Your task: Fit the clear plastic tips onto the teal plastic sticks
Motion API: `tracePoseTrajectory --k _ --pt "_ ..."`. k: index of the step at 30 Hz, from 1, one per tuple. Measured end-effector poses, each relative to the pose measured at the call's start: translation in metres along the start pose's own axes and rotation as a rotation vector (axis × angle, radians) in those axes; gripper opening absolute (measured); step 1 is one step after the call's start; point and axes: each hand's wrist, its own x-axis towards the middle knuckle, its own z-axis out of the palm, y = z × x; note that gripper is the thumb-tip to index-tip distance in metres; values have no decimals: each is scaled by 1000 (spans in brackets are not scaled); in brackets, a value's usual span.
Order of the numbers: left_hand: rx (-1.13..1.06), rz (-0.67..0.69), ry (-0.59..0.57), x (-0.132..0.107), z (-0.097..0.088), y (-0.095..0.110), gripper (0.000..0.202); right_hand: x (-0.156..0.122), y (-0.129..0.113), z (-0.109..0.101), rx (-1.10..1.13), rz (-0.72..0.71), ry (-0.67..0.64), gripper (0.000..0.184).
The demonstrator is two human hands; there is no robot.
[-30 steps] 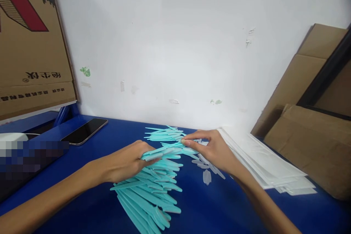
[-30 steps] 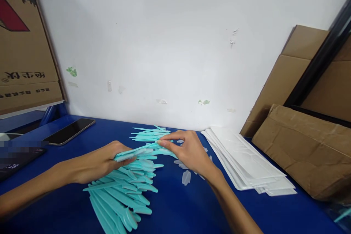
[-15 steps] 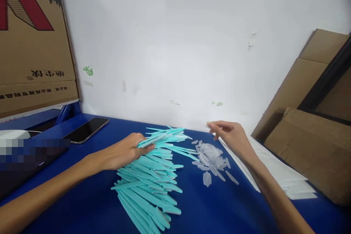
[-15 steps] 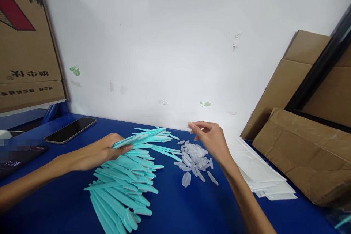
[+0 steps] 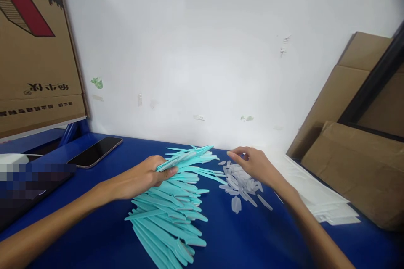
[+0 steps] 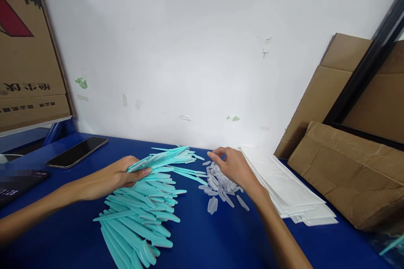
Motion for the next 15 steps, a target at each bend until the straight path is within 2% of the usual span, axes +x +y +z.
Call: tracePoseTrajectory --k 2,4,7,11,15 --pt "-20 -16 4 0 2 0 53 -4 -24 0 109 -80 -72 44" --pt "-31 -21 -8 0 4 1 52 -9 -47 4 355 -148 -172 42" --pt "-39 -8 -34 -1 7 3 50 -15 -68 14 482 -150 -178 34" --pt "-41 12 -30 0 10 2 51 -16 -74 26 544 -51 -151 32" --pt "-66 2 -5 1 12 1 53 -12 -65 24 556 -4 -122 36"
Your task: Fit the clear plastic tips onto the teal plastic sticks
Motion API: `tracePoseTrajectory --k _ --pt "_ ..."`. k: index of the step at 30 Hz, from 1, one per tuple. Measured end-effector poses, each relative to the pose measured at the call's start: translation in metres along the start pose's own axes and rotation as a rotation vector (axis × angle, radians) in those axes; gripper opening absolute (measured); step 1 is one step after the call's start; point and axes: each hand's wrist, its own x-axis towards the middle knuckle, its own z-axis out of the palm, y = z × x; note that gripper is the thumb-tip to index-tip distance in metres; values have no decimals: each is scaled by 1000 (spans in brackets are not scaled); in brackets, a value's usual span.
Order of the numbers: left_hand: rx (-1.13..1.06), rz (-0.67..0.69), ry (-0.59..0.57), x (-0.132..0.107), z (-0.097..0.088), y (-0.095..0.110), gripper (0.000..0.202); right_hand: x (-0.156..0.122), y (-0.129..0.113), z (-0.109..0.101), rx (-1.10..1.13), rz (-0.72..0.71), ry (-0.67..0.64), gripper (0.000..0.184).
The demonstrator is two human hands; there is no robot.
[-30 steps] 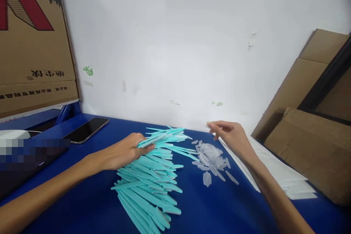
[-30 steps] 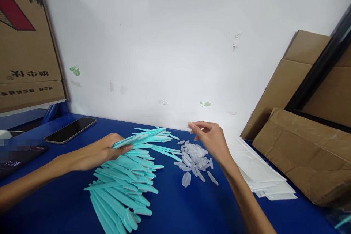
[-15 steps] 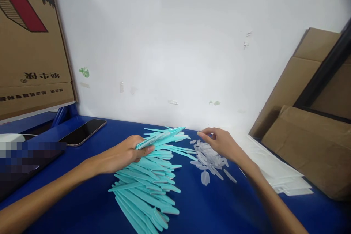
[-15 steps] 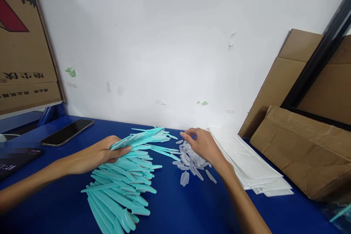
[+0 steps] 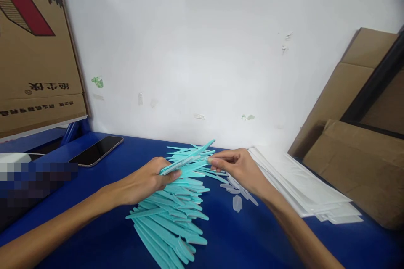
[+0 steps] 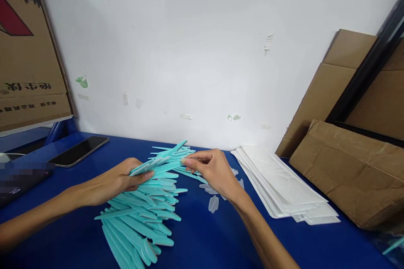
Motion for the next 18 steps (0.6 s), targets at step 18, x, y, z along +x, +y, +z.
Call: tracePoseTrajectory --k 18 --pt "-11 81 152 4 -8 1 52 6 15 -32 58 8 124 43"
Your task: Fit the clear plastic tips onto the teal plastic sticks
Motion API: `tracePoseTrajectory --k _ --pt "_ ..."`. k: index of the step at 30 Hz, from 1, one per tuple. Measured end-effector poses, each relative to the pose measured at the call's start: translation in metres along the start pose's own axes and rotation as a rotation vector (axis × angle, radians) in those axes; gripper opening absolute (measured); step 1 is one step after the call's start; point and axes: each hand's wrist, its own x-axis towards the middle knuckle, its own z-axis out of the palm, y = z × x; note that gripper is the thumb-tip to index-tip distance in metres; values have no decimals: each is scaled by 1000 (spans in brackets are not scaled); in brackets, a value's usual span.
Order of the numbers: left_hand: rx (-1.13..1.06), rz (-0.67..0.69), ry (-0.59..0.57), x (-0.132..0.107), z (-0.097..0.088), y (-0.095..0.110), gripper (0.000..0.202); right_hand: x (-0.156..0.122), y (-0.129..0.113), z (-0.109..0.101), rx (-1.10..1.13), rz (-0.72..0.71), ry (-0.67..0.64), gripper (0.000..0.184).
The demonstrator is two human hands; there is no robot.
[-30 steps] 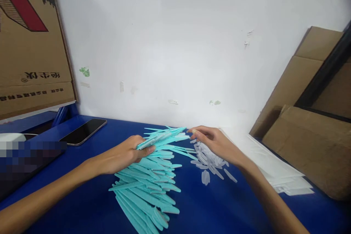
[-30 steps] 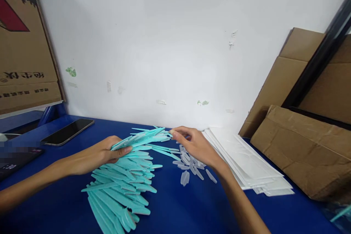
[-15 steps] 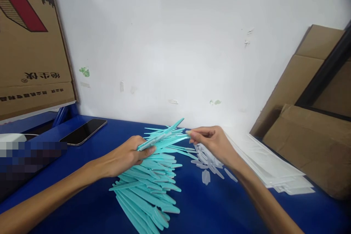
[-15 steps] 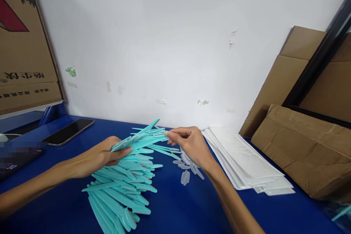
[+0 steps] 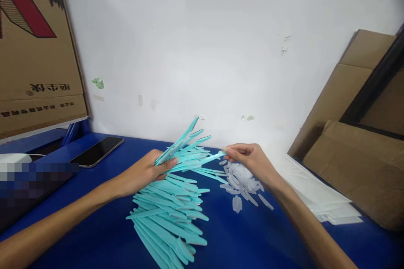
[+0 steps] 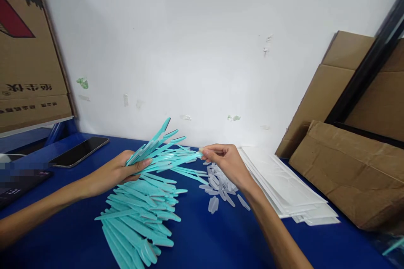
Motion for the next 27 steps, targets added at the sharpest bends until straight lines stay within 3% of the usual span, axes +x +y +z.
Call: tracePoseTrajectory --k 8,16,19,23,27 --pt "82 22 32 0 8 3 49 -6 -1 32 88 -3 -34 51" --pt "255 15 115 4 3 -5 50 2 7 -2 36 25 86 51" --pt "330 33 148 5 1 -6 52 2 5 -5 34 23 57 47" --pt "383 77 143 4 8 -2 53 -5 1 20 47 7 -92 40" --pt "400 98 138 2 15 3 54 -8 3 43 113 20 -107 38"
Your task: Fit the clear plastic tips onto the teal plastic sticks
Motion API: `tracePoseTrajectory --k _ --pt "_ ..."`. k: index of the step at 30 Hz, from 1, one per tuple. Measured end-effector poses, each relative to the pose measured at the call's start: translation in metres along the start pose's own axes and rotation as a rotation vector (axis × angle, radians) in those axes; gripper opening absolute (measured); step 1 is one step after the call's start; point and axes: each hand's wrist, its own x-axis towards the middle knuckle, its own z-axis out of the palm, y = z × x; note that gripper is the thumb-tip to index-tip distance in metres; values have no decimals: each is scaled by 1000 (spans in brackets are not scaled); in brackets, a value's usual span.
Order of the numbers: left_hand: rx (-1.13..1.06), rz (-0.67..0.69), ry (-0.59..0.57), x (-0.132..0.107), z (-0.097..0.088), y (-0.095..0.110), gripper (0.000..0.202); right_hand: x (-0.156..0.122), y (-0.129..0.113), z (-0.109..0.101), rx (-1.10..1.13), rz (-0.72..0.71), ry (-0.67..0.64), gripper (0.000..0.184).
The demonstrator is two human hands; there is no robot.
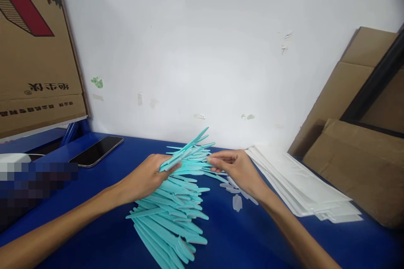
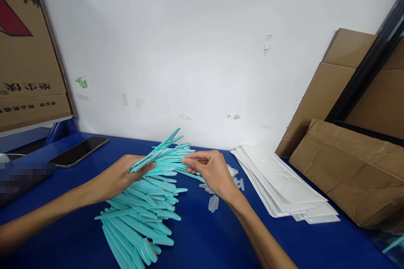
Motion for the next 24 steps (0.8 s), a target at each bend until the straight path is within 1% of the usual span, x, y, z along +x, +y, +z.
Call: tracePoseTrajectory --k 1,3,5,6,7,8,9,11,13,16,20,24 --pt "7 6 5 0 0 1 54 1 1 -1 4 0 11 39" --pt "24 22 17 0 -1 0 53 2 1 -12 -73 -23 62 40" --pt "41 22 43 1 -5 -3 53 3 0 -33 -251 -58 175 41" --pt "45 10 62 2 -7 -5 53 4 -1 -45 -374 -57 250 42" --pt "47 -8 82 3 -9 -8 53 4 -1 -58 -423 -42 297 44" --pt "47 -26 101 4 -11 -10 53 4 1 -69 -453 -27 321 45" --pt "46 -41 116 5 -12 -11 53 4 3 -78 -494 -8 329 41" --pt "45 -53 123 5 -12 -12 52 5 11 -88 -573 37 315 32" --pt "45 -48 103 4 -9 -11 52 6 22 -91 -654 74 277 23" --pt "49 -36 61 3 -5 -7 51 9 35 -87 -751 100 213 17" --pt "50 -39 27 2 -2 -6 53 11 43 -82 -838 91 140 17" --pt "54 -40 25 2 -2 -6 55 10 49 -79 -907 82 87 19"
